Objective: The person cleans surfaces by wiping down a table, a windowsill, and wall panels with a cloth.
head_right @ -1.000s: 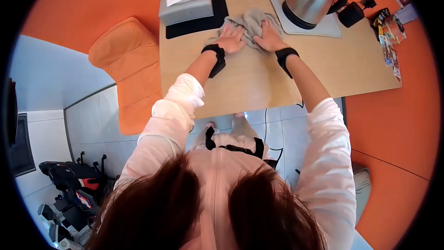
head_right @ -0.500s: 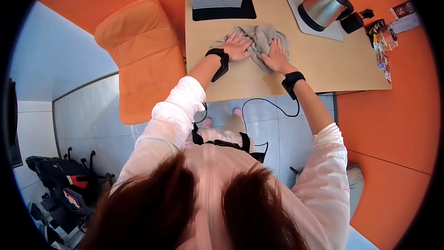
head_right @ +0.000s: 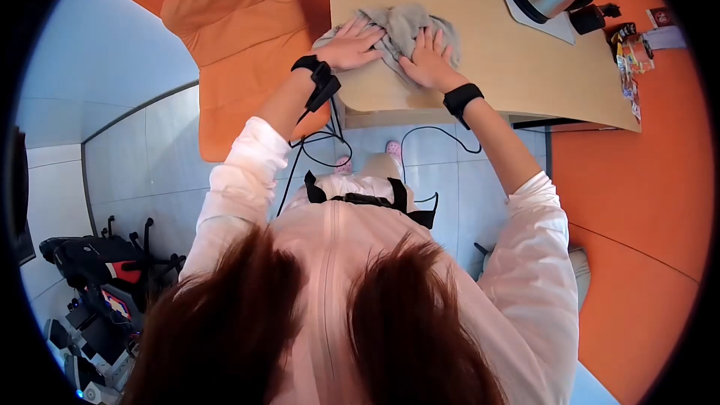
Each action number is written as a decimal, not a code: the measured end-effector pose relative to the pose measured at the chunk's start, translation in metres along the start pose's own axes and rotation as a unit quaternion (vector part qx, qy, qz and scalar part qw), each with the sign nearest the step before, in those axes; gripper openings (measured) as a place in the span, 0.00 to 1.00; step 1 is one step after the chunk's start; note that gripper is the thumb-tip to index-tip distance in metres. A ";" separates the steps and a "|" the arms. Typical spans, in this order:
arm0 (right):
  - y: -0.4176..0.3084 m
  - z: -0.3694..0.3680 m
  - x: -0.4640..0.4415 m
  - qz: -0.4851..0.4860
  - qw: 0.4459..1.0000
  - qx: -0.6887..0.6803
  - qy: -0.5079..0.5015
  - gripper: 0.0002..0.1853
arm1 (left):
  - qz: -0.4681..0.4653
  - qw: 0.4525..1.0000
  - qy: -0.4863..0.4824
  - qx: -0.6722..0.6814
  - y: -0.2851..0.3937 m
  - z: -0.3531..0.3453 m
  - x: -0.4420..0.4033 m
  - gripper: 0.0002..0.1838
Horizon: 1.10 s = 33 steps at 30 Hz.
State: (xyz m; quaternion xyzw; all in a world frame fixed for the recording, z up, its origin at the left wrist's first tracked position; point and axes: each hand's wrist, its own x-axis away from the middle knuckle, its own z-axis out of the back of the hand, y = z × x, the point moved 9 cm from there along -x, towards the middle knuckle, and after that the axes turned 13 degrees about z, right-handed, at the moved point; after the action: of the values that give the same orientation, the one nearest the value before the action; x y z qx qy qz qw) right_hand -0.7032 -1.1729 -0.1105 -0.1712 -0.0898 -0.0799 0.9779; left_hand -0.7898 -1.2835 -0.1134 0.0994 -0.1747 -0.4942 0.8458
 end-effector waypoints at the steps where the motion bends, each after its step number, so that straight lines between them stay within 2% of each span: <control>1: -0.003 -0.001 0.000 0.009 1.000 -0.003 0.010 0.49 | 0.004 1.000 0.006 -0.002 -0.002 0.001 0.008 0.37; 10: -0.038 -0.007 0.012 0.065 0.997 0.009 0.036 0.49 | 0.008 0.994 0.096 0.048 -0.010 -0.010 0.046 0.34; 16: -0.061 -0.015 0.032 0.103 0.990 0.019 0.093 0.46 | -0.029 0.972 0.217 0.084 0.006 -0.001 0.091 0.28; 19: -0.081 -0.014 0.050 0.115 0.984 0.034 0.135 0.41 | -0.020 0.966 0.234 0.111 0.013 -0.001 0.114 0.26; 22: -0.096 -0.012 0.065 0.144 0.970 0.017 0.195 0.38 | 0.008 0.958 0.199 0.209 0.016 -0.002 0.129 0.26; 25: -0.109 -0.009 0.078 0.148 0.960 0.016 0.237 0.34 | 0.006 0.949 0.210 0.235 0.020 -0.003 0.139 0.25; 27: -0.114 -0.010 0.085 0.141 0.954 0.006 0.264 0.33 | 0.006 0.938 0.246 0.245 0.020 -0.006 0.145 0.24; 33: -0.130 -0.013 0.106 0.142 0.943 -0.017 0.301 0.35 | 0.008 0.920 0.242 0.309 0.019 -0.023 0.154 0.25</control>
State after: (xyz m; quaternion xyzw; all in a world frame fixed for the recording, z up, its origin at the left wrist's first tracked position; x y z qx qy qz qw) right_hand -0.6232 -1.3118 -0.0592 -0.1665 0.2350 0.0103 0.9576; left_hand -0.6965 -1.4081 -0.0974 0.4708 -0.1093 -0.3700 0.7934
